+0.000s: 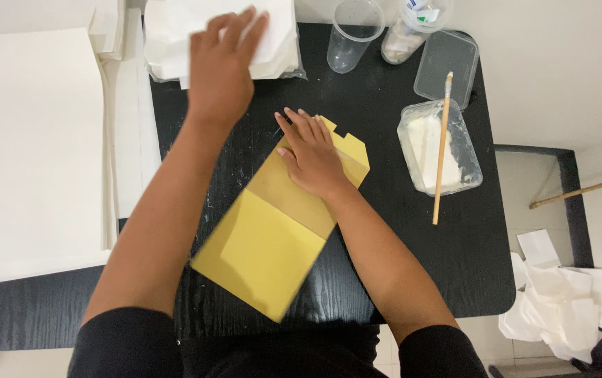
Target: Apply glue to a paper template and fold it to assemble a paper bag
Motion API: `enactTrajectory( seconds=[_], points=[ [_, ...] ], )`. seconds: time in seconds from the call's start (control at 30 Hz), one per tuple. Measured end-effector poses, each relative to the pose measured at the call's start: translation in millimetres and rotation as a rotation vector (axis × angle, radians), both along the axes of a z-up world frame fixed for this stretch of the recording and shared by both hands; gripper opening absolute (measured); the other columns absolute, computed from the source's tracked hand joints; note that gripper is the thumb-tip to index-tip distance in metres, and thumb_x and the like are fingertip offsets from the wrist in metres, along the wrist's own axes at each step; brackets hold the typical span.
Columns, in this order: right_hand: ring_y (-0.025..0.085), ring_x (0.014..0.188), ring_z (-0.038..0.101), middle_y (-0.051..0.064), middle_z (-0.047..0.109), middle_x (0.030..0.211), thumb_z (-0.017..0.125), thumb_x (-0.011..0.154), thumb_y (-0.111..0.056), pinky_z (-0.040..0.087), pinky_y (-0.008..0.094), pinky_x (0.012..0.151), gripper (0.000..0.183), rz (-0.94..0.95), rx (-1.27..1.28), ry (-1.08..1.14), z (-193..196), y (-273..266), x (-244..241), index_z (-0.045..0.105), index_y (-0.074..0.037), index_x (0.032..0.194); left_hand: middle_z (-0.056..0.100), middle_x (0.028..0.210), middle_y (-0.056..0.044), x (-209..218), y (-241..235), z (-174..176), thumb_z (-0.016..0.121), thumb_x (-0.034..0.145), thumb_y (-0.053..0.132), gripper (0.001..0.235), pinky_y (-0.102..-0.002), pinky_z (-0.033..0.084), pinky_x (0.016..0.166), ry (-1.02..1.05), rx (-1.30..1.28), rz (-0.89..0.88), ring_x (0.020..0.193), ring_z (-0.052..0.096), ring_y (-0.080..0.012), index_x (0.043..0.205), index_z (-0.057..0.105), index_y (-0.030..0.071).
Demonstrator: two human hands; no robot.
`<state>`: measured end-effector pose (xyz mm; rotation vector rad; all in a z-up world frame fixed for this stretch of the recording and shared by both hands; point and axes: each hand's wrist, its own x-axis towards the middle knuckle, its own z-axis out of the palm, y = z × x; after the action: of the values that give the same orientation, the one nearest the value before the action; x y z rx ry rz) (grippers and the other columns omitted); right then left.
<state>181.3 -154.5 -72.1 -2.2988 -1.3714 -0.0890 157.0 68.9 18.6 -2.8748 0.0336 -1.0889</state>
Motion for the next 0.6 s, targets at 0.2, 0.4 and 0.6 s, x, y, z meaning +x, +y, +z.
enactTrajectory(
  seconds=[0.2, 0.4, 0.6],
  points=[
    [0.033, 0.153, 0.026, 0.011, 0.035, 0.162, 0.049, 0.107, -0.029, 0.017, 0.053, 0.127, 0.052, 0.027, 0.015, 0.143, 15.8, 2.5, -1.3, 0.041, -0.011, 0.155, 0.051, 0.150, -0.011, 27.4, -0.3, -55.8, 0.063, 0.101, 0.039, 0.063, -0.062, 0.050, 0.089, 0.217, -0.165, 0.081, 0.131, 0.048, -0.0428, 0.156, 0.043, 0.015],
    [0.036, 0.149, 0.033, 0.013, 0.042, 0.157, 0.054, 0.103, -0.030, 0.022, 0.054, 0.125, 0.053, 0.016, 0.042, 0.074, 6.2, 3.5, 2.0, 0.045, -0.012, 0.152, 0.048, 0.157, -0.014, 29.2, 19.8, -70.8, 0.042, 0.108, 0.071, 0.075, -0.065, 0.039, 0.102, 0.240, -0.031, 0.116, 0.138, 0.045, -0.0434, 0.162, 0.037, 0.020],
    [0.033, 0.152, 0.028, 0.010, 0.037, 0.160, 0.047, 0.106, -0.032, 0.019, 0.052, 0.126, 0.051, 0.012, 0.001, 0.118, 15.0, 3.0, -1.3, 0.043, -0.012, 0.153, 0.041, 0.161, -0.016, 30.3, 24.8, -61.8, 0.045, 0.108, 0.062, 0.073, -0.063, 0.025, 0.116, 0.297, -0.210, -0.003, 0.146, 0.033, -0.0460, 0.157, 0.047, 0.008]
  ],
)
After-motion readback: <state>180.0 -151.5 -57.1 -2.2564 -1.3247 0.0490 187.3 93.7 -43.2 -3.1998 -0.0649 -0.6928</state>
